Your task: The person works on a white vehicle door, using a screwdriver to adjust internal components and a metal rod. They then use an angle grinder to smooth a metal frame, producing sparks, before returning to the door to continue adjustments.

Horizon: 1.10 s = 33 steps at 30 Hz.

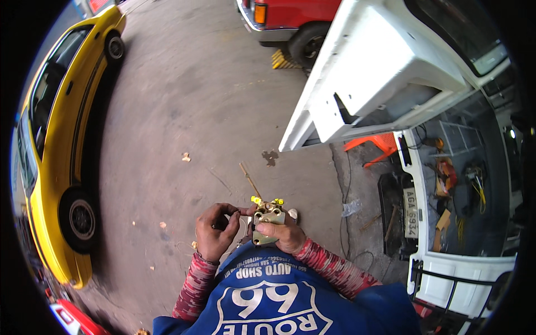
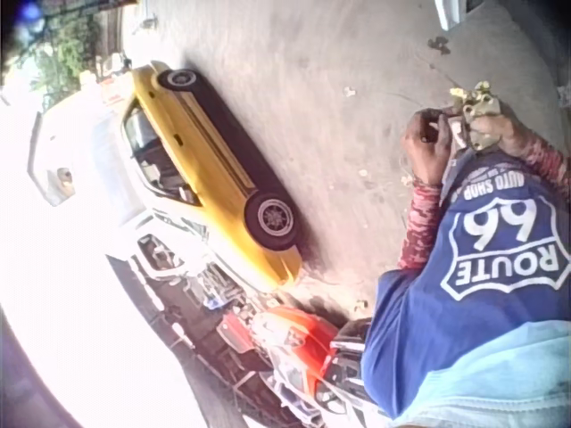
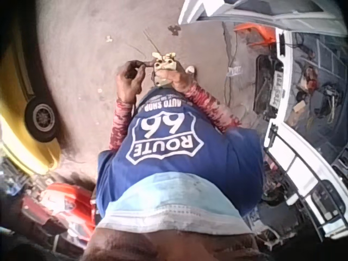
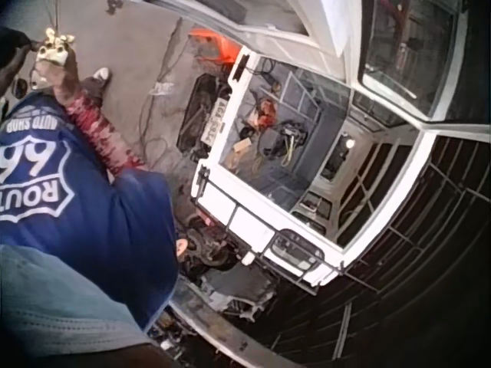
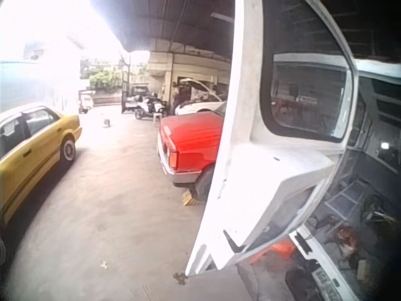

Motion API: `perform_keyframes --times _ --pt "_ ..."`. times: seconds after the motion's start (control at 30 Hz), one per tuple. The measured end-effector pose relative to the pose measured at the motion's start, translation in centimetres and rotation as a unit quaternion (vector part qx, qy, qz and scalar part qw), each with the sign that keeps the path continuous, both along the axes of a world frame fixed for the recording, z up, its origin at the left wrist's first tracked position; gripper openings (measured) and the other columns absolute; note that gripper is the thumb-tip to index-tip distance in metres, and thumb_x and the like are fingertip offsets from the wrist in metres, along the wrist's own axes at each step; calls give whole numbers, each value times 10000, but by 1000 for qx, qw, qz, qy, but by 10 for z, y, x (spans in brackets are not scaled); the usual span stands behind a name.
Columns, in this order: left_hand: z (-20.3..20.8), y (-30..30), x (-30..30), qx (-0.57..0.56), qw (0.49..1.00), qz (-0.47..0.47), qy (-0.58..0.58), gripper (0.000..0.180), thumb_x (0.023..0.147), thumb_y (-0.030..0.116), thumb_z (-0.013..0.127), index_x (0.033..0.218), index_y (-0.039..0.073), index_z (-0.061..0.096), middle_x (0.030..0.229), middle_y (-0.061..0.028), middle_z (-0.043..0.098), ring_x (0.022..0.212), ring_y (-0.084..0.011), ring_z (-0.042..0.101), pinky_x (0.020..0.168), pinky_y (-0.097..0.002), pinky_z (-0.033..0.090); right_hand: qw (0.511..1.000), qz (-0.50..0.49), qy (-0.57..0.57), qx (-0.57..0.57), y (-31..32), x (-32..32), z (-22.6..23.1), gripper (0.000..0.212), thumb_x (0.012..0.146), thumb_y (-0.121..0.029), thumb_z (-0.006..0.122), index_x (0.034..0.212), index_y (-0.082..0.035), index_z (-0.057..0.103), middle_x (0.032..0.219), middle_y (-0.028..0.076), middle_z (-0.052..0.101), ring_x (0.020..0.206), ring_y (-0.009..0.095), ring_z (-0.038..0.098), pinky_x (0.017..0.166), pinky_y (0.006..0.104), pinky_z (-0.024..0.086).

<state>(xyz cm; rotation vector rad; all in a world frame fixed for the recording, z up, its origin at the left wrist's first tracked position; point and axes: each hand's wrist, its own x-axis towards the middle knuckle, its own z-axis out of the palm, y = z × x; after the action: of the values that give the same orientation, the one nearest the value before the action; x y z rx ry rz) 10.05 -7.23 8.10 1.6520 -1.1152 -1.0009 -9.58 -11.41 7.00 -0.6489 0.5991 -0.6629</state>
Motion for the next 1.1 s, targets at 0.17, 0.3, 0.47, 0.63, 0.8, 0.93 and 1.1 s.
perform_keyframes --times 0.17,0.3,0.47,0.63,0.8,0.93,1.1 --pt "-5 -16 -21 -59 996 -63 -31 87 897 33 703 968 -15 713 789 -63 706 568 -83 555 550 -263 458 997 35 -27 63 -7 -35 -15 468 919 -181 670 1348 -30 556 1191 121 655 1003 191 681 875 329 557" --pt "10 -37 -45 -58 994 -81 -52 93 892 31 707 980 5 722 814 -60 684 588 -89 556 567 -266 463 991 -51 -93 83 0 -79 -22 388 939 -165 633 1301 -30 595 1258 210 673 998 223 694 863 356 578" --pt "30 -71 -95 -60 983 -171 -17 117 906 18 681 1018 -10 696 850 -54 690 629 -71 564 578 -238 451 978 -137 -93 129 16 -150 -38 509 886 -313 629 1313 -39 593 1420 295 562 1133 373 668 1045 495 508" --pt "43 -90 -171 -113 956 -268 -42 128 881 -21 658 1005 -1 683 829 -35 666 623 -48 535 558 -236 428 943 -204 -195 176 23 -218 -55 570 898 -409 591 1321 -27 589 1454 288 541 1291 423 566 1166 539 392" --pt "56 -107 -231 13 963 -268 -12 152 850 -5 674 1002 6 680 914 -107 667 653 -148 618 593 -288 486 932 -202 -241 181 4 -279 -57 588 933 -430 539 1338 -8 588 1479 300 517 1355 436 520 1203 534 356" --pt "59 -127 -273 -124 961 -243 -35 132 864 7 682 996 10 678 882 -81 658 644 -110 596 588 -268 468 928 -204 -257 175 -18 -321 -57 600 934 -450 541 1321 5 597 1488 300 509 1383 439 497 1209 525 356" --pt "76 -152 -300 -127 981 -148 1 146 868 1 675 1013 12 687 834 -66 640 614 -93 555 570 -260 451 932 -188 -269 155 -43 -359 -52 618 902 -467 575 1311 -5 602 1557 276 444 1471 431 396 1232 513 323"
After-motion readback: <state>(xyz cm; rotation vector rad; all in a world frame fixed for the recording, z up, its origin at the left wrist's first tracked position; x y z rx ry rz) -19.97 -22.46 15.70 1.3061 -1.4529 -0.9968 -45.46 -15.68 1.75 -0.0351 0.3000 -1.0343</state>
